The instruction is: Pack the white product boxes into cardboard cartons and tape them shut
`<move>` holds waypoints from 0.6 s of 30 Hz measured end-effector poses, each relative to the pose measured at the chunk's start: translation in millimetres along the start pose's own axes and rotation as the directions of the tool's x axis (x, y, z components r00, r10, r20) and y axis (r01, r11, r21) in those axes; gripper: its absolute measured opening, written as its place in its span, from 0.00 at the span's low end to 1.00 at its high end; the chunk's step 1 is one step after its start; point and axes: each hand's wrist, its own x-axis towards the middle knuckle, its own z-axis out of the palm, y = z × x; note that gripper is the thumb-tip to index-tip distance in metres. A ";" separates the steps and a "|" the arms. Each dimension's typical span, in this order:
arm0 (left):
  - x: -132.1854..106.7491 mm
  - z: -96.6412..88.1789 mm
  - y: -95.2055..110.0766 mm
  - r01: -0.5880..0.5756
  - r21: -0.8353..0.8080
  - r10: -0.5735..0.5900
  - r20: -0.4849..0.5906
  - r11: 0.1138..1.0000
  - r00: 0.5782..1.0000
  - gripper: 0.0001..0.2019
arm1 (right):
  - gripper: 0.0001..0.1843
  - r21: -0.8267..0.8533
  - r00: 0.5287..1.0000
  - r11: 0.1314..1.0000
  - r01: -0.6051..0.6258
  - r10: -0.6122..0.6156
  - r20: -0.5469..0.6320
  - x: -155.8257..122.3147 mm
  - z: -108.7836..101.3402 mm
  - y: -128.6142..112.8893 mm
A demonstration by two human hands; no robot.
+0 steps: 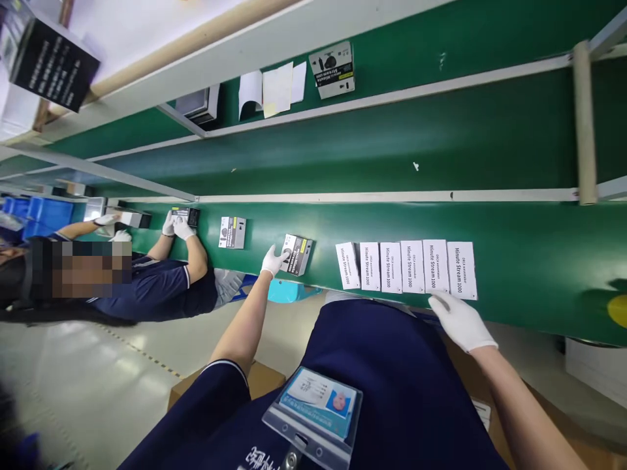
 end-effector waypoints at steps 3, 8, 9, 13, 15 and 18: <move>-10.6 11.3 19.1 0.006 0.037 -0.007 0.024 0.999 1.000 0.60 | 0.28 -0.006 1.000 1.000 0.024 -0.024 -0.014 0.0 -7.7 9.3; -52.3 41.4 65.6 0.064 0.259 -0.022 -0.162 0.964 0.987 0.68 | 0.28 0.064 0.997 0.996 0.055 -0.051 -0.065 1.9 -24.9 10.0; -61.6 46.5 73.8 0.040 0.314 0.025 -0.202 0.949 0.979 0.62 | 0.28 0.079 0.995 0.996 0.047 -0.040 -0.090 4.7 -29.5 11.5; -89.5 61.1 95.5 -0.153 0.320 0.213 -0.162 0.935 0.963 0.41 | 0.31 0.068 0.960 0.998 0.002 0.017 -0.280 27.2 -49.4 24.8; -99.0 68.3 100.9 -0.156 0.249 0.184 -0.094 0.956 0.978 0.46 | 0.35 0.103 0.928 0.994 -0.045 0.080 -0.364 44.0 -57.6 32.1; -113.2 84.0 107.6 -0.104 0.137 0.105 0.001 0.985 0.994 0.53 | 0.41 0.260 0.940 0.959 -0.112 0.188 -0.286 70.7 -63.6 37.5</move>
